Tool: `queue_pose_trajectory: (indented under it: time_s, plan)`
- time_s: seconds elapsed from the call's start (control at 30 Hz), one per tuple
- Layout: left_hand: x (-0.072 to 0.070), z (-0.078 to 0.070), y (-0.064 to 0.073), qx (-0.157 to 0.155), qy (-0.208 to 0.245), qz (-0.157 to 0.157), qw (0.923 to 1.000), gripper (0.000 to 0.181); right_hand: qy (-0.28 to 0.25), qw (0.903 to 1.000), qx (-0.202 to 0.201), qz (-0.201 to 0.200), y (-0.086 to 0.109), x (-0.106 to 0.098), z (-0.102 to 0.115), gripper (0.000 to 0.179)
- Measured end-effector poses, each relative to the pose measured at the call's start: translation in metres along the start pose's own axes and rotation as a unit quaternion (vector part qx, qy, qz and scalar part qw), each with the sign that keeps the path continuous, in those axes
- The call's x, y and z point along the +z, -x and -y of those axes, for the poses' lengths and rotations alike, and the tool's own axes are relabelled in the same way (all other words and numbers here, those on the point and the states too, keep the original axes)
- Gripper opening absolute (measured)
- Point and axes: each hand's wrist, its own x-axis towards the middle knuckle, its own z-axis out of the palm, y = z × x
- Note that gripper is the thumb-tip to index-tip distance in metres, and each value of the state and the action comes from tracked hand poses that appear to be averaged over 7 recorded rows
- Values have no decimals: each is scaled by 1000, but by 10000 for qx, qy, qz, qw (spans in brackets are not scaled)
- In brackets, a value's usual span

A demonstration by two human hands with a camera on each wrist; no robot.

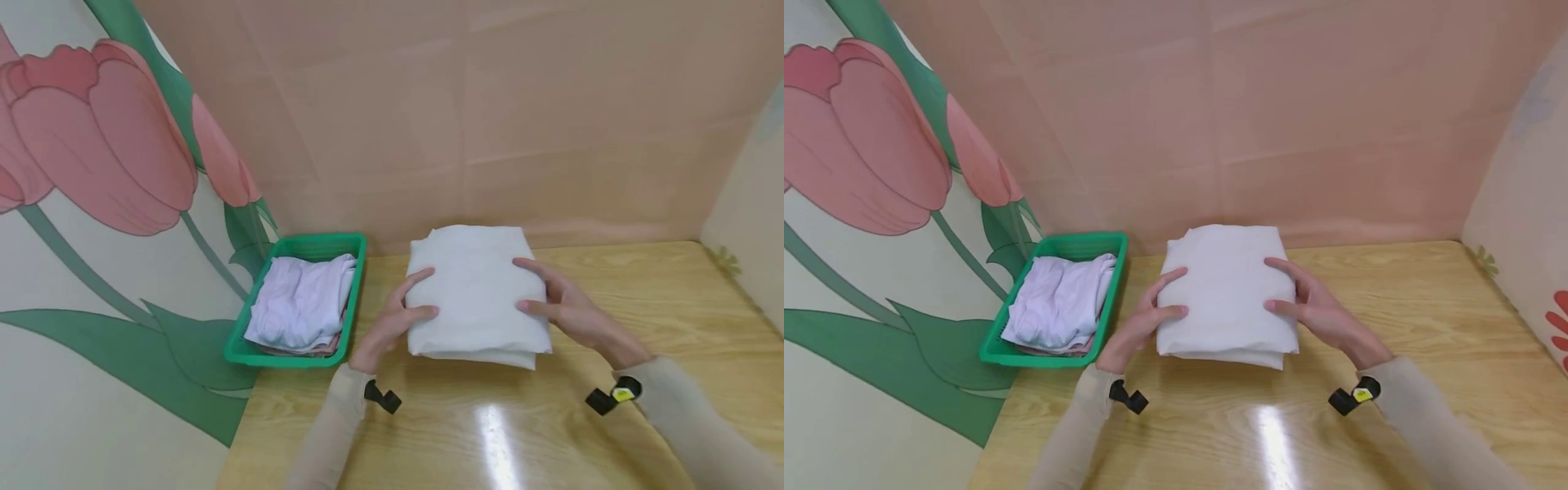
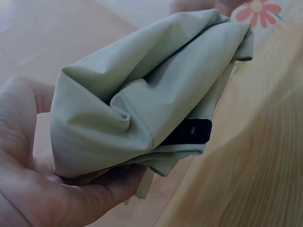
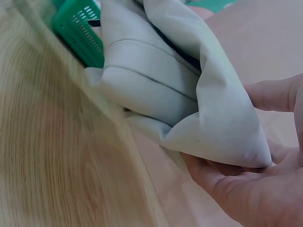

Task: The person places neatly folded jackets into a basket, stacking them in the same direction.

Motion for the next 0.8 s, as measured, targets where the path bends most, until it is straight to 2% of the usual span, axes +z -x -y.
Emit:
queue_pose_trajectory:
  time_s: [0.13,0.27,0.4,0.67,0.8]
  plan:
    - [-10,-2,3,28,-175,-436,9989,71,379,9993,52,-17,-12,12,-1,81]
    - [-21,-1,6,83,-237,-692,9973,71,761,9971,77,25,-21,21,1,83]
    - [-33,-3,12,106,-280,-699,9971,72,1014,9948,73,71,-28,28,3,85]
    - [-62,-11,32,258,-253,-822,9960,72,713,9967,-25,384,-52,53,9,88]
    - [-75,-12,37,243,-195,-886,9956,70,865,9953,-82,423,-61,63,15,88]
